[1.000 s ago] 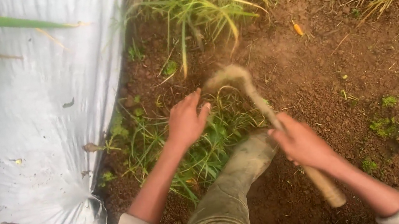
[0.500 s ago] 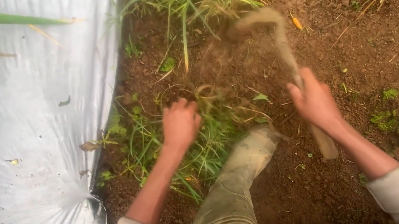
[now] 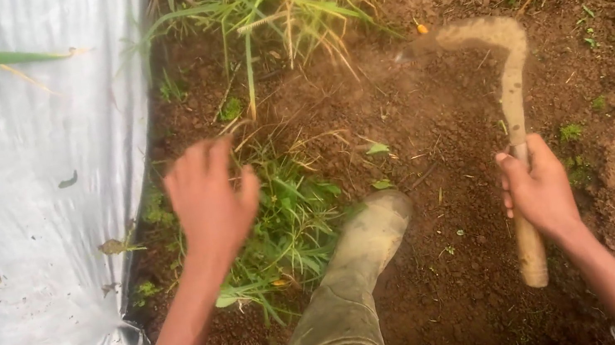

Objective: The person removes weeds by hand from around plants growing through a plastic mulch sheet. They then use a hoe to loosen the soil and remove weeds from the adjacent bare ground area.

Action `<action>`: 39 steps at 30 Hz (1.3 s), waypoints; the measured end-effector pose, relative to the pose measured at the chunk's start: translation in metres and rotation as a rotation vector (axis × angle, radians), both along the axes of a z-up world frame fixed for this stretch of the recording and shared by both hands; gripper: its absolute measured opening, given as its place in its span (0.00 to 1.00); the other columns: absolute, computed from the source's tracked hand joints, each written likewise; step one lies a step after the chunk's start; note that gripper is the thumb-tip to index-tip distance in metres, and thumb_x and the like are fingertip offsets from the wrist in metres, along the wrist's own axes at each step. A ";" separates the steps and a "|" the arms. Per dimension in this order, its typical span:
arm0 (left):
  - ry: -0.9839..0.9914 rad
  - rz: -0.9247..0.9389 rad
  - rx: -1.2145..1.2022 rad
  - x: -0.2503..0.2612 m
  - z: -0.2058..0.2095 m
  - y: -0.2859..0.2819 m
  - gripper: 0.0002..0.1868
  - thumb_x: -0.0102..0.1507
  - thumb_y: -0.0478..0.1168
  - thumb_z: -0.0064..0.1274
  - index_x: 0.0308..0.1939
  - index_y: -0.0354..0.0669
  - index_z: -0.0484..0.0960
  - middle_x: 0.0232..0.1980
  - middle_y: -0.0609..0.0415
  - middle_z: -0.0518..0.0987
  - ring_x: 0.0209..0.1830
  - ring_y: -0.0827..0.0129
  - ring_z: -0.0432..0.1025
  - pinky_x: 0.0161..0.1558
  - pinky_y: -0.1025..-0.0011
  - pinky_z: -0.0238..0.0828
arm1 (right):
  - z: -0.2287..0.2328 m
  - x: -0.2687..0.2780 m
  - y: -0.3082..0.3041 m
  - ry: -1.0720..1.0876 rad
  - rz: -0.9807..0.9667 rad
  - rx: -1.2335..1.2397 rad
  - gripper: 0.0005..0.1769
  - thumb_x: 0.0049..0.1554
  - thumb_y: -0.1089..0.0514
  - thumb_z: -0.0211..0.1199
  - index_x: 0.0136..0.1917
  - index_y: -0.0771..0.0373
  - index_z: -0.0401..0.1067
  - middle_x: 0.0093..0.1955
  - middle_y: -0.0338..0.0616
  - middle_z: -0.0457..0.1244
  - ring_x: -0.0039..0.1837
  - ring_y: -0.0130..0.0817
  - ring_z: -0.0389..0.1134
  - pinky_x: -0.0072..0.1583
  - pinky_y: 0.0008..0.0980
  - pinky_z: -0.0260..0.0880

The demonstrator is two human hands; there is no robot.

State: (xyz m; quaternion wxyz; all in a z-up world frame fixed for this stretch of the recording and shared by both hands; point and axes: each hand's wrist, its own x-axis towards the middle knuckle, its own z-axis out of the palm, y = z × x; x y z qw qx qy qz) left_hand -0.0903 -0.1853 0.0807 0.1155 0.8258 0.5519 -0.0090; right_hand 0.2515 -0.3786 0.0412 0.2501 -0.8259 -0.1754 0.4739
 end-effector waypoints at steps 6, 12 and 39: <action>-0.108 -0.253 -0.224 0.078 -0.047 -0.005 0.28 0.62 0.44 0.54 0.65 0.43 0.71 0.63 0.38 0.69 0.66 0.47 0.61 0.66 0.47 0.52 | -0.004 -0.037 0.050 -0.138 0.188 0.180 0.09 0.66 0.65 0.52 0.58 0.75 0.64 0.30 0.48 0.59 0.27 0.32 0.58 0.27 0.29 0.64; 0.320 -0.365 -0.375 0.085 -0.095 0.001 0.32 0.69 0.53 0.42 0.74 0.46 0.62 0.79 0.45 0.55 0.78 0.54 0.50 0.76 0.47 0.22 | -0.024 -0.039 0.066 -0.165 0.276 0.173 0.09 0.67 0.66 0.52 0.59 0.74 0.64 0.32 0.50 0.60 0.28 0.33 0.58 0.28 0.27 0.63; 0.493 -1.118 0.062 0.160 -0.102 0.073 0.28 0.65 0.52 0.52 0.67 0.52 0.70 0.73 0.51 0.65 0.77 0.56 0.51 0.76 0.44 0.31 | -0.029 -0.006 0.068 0.208 -0.298 0.223 0.07 0.67 0.60 0.47 0.53 0.67 0.58 0.31 0.38 0.53 0.26 0.27 0.57 0.24 0.29 0.63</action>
